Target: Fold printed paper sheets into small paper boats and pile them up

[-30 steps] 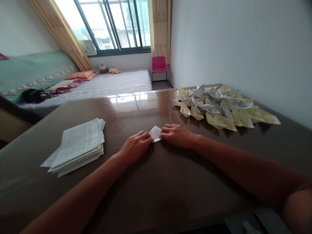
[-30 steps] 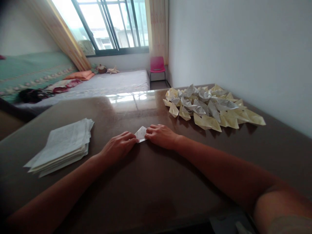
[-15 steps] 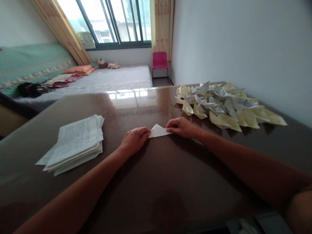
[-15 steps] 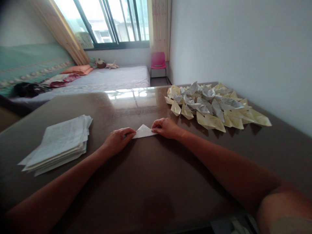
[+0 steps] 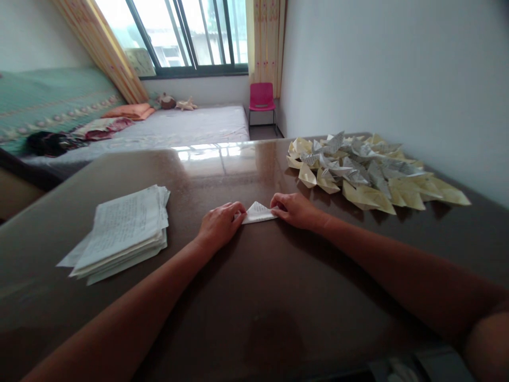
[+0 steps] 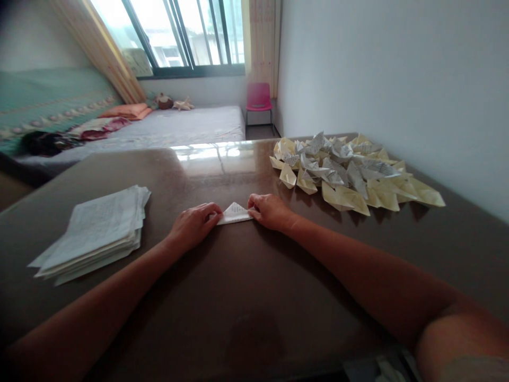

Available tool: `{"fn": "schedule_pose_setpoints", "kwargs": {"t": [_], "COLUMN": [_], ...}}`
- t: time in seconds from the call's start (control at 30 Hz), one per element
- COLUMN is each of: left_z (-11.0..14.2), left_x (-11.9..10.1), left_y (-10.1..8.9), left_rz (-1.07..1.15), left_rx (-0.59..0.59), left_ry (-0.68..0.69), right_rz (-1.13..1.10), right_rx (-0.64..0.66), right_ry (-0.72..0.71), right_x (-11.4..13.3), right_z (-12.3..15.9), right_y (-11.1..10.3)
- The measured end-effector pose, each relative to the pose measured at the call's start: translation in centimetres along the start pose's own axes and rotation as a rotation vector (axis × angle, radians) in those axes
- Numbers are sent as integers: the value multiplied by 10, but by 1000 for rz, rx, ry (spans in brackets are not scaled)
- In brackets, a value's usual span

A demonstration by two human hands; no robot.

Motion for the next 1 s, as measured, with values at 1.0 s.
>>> {"fn": "schedule_pose_setpoints", "kwargs": {"t": [1.0], "left_z": [20], "left_x": [-33], "left_y": [-14], "left_rz": [-406], "left_rx": [204], "left_ry": [407], "right_rz": [708], "right_rx": [43], "right_ry": [-248], "right_x": [46], "right_z": [45], "right_y": [-7]}}
Point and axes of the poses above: each hand's wrist, its own z-axis away from the middle knuckle, its own y-axis out of the palm, x = y × z, the point moved 1 cm from there along -z, towards the middle knuckle, and after that the axes turned 7 degrees about y, right-handed, at the moved point
